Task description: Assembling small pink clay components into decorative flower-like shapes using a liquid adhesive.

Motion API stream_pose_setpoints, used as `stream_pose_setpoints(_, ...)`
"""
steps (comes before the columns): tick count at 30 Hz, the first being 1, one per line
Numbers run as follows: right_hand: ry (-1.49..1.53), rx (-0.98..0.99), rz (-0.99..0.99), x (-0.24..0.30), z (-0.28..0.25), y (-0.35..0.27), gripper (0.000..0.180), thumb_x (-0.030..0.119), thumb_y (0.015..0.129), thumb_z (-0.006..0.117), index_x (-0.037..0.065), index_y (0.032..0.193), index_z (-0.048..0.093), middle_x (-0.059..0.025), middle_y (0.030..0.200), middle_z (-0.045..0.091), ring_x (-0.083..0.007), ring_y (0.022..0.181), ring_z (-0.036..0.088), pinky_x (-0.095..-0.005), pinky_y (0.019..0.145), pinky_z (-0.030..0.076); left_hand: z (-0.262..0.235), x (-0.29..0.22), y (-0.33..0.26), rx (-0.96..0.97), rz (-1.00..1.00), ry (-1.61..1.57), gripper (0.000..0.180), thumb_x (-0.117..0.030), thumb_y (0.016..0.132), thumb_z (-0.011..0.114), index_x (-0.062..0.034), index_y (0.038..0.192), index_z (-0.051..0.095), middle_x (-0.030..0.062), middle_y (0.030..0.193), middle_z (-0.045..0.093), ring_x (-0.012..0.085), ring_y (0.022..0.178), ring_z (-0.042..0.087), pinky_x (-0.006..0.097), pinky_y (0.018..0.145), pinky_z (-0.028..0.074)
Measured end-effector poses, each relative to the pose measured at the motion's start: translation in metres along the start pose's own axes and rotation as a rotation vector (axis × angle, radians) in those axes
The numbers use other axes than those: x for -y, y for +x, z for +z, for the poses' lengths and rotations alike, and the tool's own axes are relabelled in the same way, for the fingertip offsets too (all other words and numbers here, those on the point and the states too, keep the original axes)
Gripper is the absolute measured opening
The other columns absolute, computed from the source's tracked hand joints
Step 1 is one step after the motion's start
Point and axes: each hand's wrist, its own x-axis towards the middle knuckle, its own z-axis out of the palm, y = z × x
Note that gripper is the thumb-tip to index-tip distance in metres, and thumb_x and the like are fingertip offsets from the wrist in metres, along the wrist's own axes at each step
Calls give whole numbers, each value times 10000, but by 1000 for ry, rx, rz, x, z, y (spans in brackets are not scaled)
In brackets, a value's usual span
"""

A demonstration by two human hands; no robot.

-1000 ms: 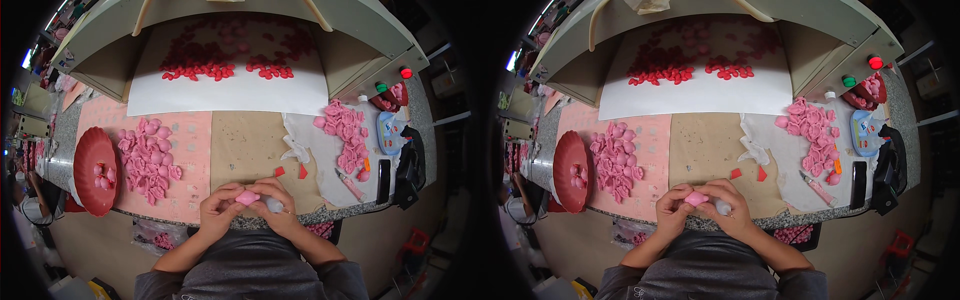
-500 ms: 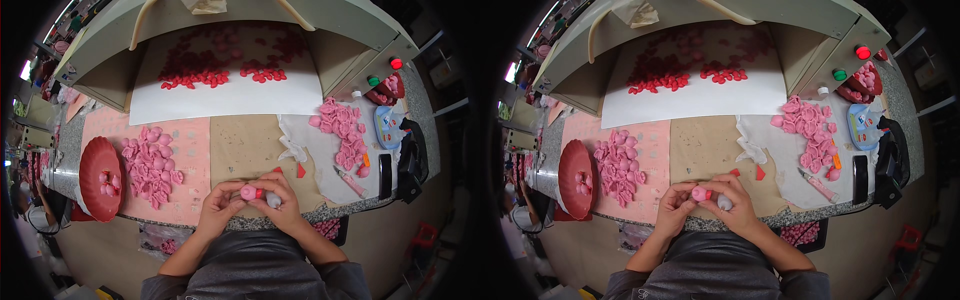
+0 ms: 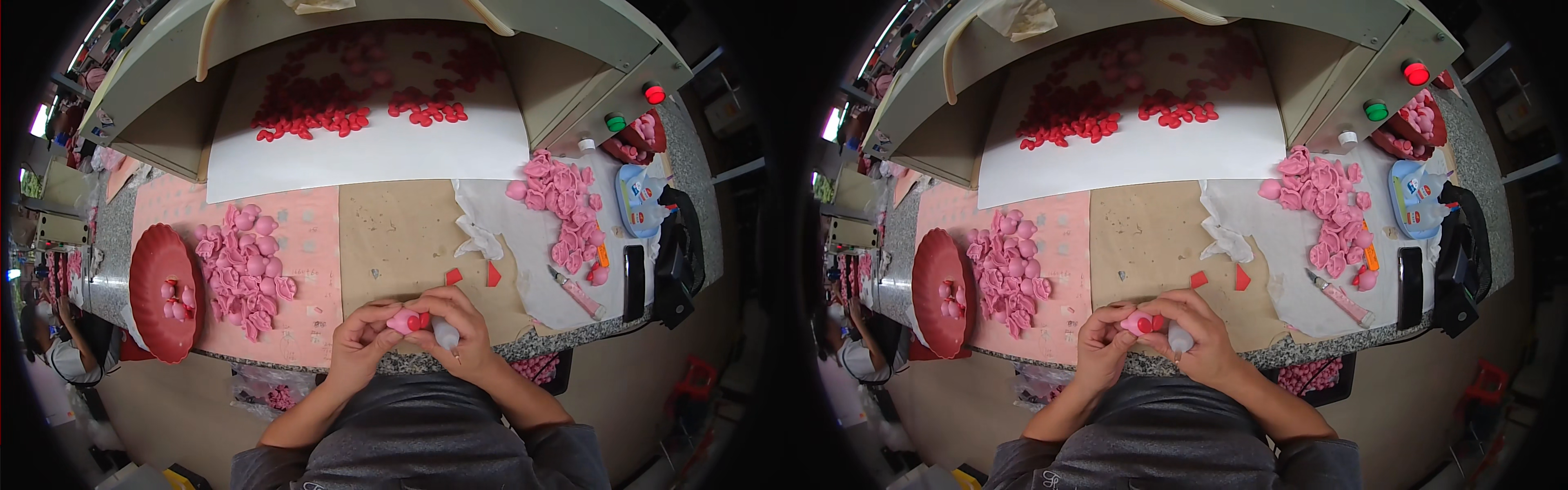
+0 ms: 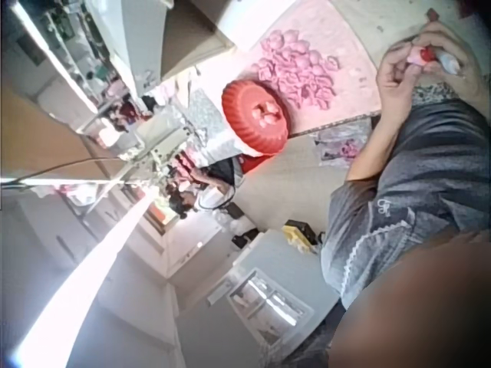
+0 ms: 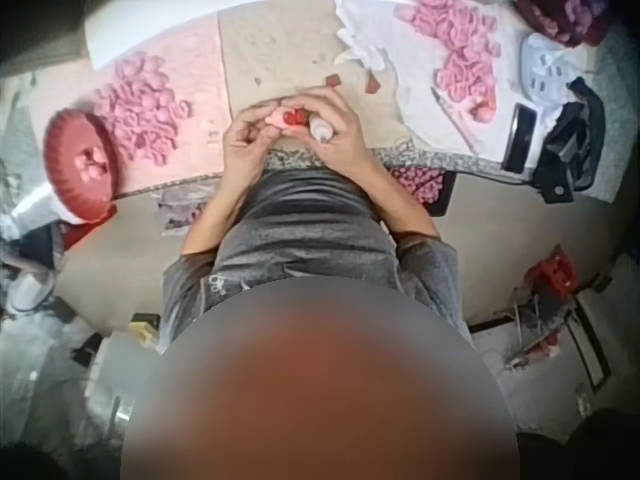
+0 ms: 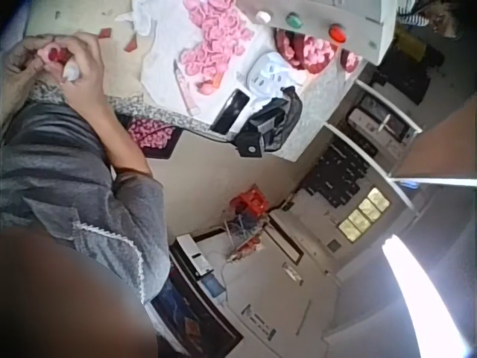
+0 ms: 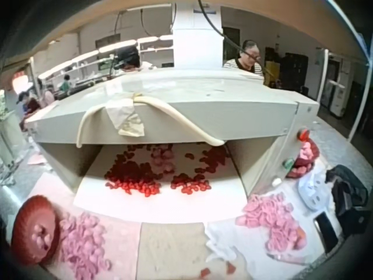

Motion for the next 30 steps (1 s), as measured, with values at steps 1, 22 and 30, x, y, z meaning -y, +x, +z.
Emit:
stream_pose_setpoints(1, -5, -2, -11, 0, 0, 0, 353, 62, 710, 722, 15, 1034, 590, -115, 992, 535, -206, 856, 559, -280, 740, 449, 0, 0, 0, 5, -1, -6, 288, 50, 852, 543, 4, 1133, 500, 121, 1165, 514, 194, 1100, 522, 296, 928, 421)
stream_pose_setpoints(22, 80, 44, 58, -4, -4, -1, 325, 105, 726, 720, 17, 1012, 592, -107, 997, 541, -201, 884, 552, -284, 773, 435, -3, 2, 2, 4, -6, 12, 279, 57, 809, 592, 7, 1082, 561, 124, 1127, 506, 205, 1052, 530, 303, 891, 446)
stream_pose_setpoints(30, 49, 2, 30, 2, -1, -3, 337, 91, 721, 723, 22, 1024, 593, -101, 992, 541, -201, 867, 557, -285, 753, 446, 2, 2, 0, -1, 19, 43, 296, 4, 848, 575, -27, 1136, 516, 114, 1128, 532, 181, 1066, 527, 297, 893, 440)
